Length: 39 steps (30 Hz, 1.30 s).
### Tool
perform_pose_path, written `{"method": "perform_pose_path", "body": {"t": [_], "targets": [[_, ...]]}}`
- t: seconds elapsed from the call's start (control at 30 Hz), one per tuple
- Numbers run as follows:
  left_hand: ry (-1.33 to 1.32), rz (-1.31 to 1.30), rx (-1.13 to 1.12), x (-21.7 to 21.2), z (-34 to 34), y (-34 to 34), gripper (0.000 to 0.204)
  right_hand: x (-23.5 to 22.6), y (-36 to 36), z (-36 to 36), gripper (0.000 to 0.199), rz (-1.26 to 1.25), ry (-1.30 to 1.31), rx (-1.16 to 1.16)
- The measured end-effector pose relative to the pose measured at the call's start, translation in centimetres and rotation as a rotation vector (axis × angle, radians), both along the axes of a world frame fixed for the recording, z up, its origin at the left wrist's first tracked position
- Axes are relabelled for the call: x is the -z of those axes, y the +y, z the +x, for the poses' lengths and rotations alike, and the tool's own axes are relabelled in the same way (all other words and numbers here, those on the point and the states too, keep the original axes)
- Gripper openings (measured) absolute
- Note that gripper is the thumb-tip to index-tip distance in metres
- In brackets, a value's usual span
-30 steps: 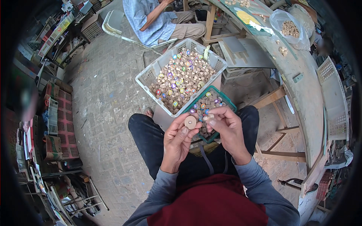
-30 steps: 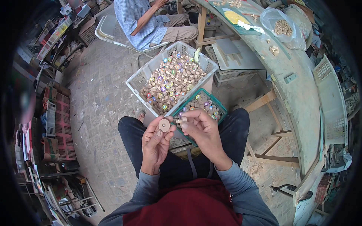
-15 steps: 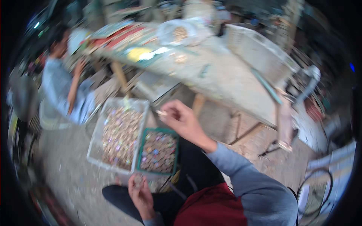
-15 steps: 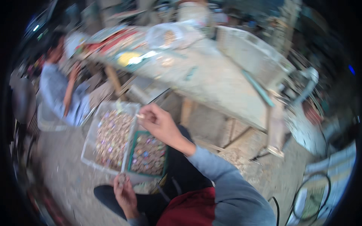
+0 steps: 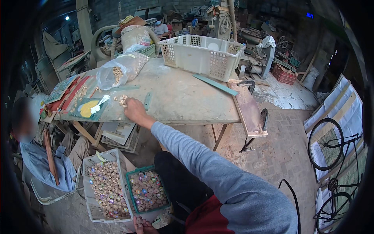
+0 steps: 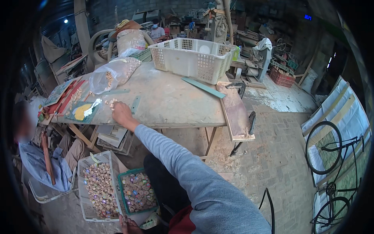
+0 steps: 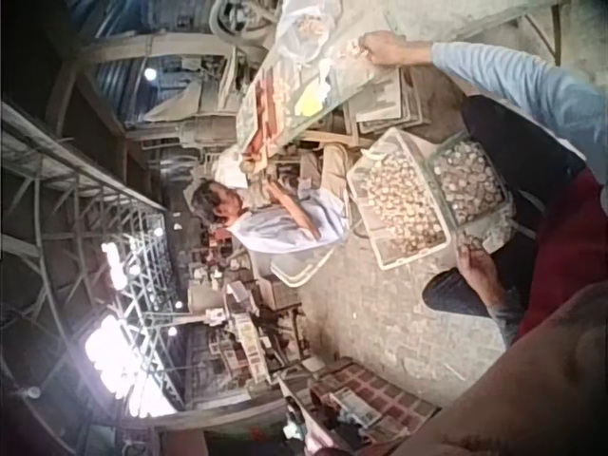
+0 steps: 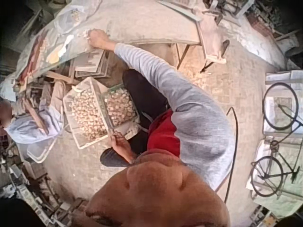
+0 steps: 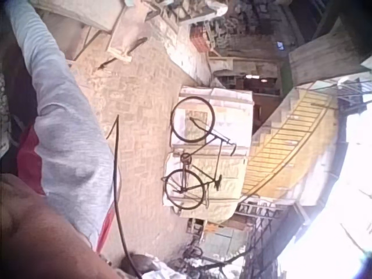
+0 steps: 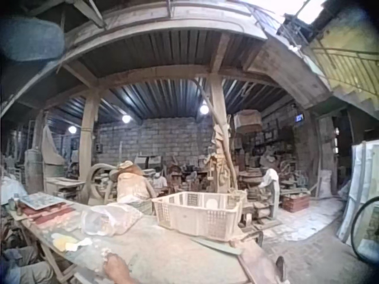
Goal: Manually assemble and sort small wooden pieces into finished components at a workshop station.
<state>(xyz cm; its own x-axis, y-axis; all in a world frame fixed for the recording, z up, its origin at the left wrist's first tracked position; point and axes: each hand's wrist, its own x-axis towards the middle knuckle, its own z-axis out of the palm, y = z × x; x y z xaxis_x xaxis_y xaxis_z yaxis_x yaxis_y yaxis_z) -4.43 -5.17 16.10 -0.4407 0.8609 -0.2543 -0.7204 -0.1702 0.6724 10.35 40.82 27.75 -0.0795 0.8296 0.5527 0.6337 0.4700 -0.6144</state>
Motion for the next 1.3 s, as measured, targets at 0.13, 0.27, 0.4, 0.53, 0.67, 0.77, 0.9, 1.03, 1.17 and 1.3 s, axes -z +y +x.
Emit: {"method": "perform_pose_path", "body": {"t": [0.13, 0.27, 0.4, 0.53, 0.67, 0.77, 0.9, 1.03, 1.17, 1.3], "targets": [[0.002, -0.078, -0.071, -3.0, 1.2, 0.7, 0.033, 0.5, -0.4, -0.9, 0.022, 0.006, -0.01, 0.018], [0.063, -0.098, -0.044, -1.3, -0.1, 0.4, 0.035, 0.4, -1.0, -1.1, 0.024, 0.082, -0.067, 0.044], [0.032, -0.025, 0.006, -1.2, 0.1, 1.1, 0.033, 0.3, -1.5, -1.0, 0.025, 0.091, -0.063, 0.041], [0.04, -0.1, -0.059, -2.5, 1.2, 1.6, 0.027, 0.9, -1.2, -1.1, 0.021, 0.147, -0.013, 0.058], [0.054, -0.061, -0.039, -2.3, 1.2, 1.6, 0.025, 1.3, -0.8, -1.1, 0.021, 0.15, -0.057, 0.082], [0.085, -0.087, -0.075, -2.4, 1.6, 1.5, 0.015, 1.2, -0.8, -1.1, 0.02, 0.15, -0.072, 0.092], [0.118, -0.137, -0.11, -2.4, 1.7, 1.1, 0.012, 1.3, -1.0, -1.0, 0.02, 0.155, -0.074, 0.102], [0.128, -0.138, -0.069, -1.7, 1.0, 0.6, 0.009, 1.6, -1.1, -1.4, 0.023, 0.129, -0.06, 0.119], [0.17, -0.108, -0.091, -2.7, 1.5, 0.8, 0.023, 2.2, -0.3, -2.8, 0.016, 0.163, -0.1, 0.055], [0.291, -0.034, -0.09, -0.8, 1.0, 1.6, 0.039, 2.1, 1.1, -0.8, 0.017, 0.327, -0.29, 0.059]]}}
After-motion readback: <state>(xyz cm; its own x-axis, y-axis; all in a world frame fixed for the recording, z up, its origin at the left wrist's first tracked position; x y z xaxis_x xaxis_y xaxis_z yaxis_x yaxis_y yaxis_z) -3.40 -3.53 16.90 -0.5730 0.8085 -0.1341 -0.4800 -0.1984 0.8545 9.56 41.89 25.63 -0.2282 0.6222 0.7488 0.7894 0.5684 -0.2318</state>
